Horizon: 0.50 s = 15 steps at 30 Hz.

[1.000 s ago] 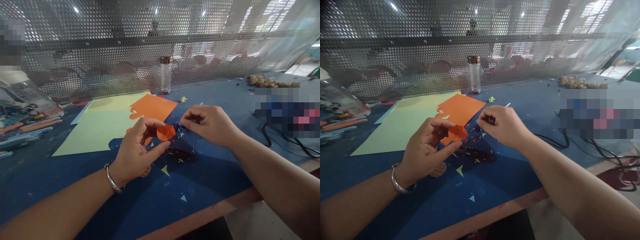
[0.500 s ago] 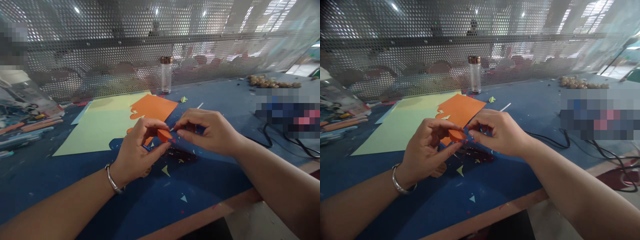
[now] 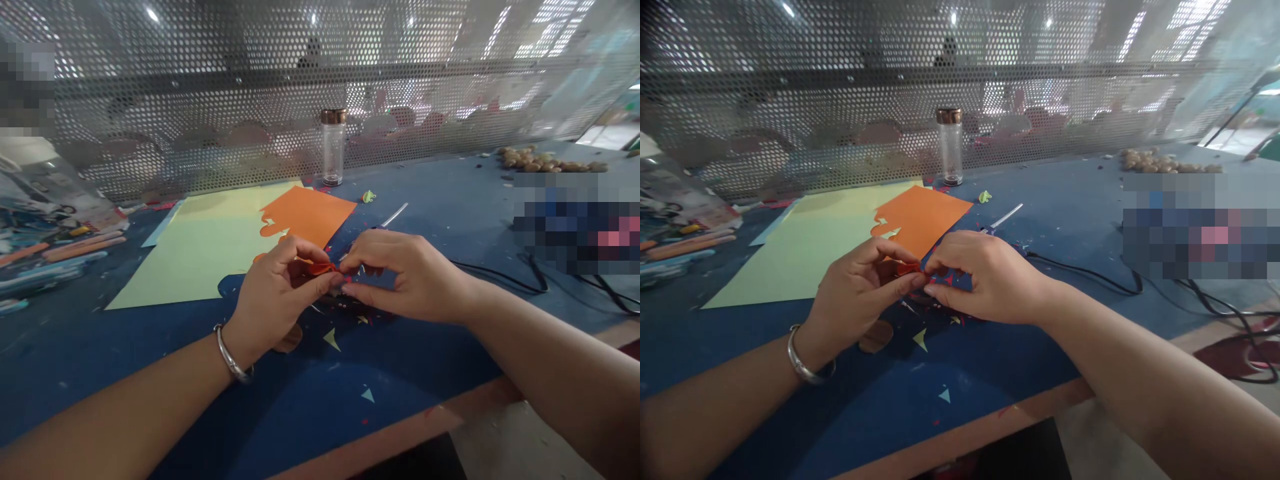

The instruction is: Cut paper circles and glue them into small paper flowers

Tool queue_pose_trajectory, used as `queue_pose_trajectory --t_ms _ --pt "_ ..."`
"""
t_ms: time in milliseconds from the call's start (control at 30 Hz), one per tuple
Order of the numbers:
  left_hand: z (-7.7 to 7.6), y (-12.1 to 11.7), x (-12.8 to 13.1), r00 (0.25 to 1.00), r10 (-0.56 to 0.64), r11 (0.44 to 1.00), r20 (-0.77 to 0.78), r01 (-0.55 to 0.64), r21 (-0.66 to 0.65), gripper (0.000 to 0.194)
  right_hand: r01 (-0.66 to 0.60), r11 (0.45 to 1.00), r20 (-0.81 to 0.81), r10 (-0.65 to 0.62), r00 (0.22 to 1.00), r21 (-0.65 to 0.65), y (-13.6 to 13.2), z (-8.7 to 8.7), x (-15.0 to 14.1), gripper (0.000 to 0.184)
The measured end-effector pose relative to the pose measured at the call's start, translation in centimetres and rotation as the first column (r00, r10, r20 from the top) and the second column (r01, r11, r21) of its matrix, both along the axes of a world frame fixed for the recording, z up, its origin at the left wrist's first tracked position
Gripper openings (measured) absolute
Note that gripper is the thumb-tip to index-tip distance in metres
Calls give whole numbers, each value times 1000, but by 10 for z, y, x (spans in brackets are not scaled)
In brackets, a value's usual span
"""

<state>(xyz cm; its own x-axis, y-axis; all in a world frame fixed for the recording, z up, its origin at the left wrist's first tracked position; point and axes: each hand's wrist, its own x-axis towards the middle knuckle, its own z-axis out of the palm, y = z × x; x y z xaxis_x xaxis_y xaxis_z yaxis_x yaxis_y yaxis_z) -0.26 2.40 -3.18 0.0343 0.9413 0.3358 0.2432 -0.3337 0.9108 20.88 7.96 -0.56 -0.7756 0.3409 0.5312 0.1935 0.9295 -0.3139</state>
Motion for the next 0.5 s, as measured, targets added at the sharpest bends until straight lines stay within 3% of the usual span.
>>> queue_pose_trajectory --t_ms 333,500 --pt "2 -4 3 999 33 990 32 -28 -141 34 49 997 23 -51 998 63 -3 -4 -3 12" --pt "3 -3 0 986 -23 979 166 55 -194 29 107 994 -10 -106 994 36 -2 -3 -4 9"
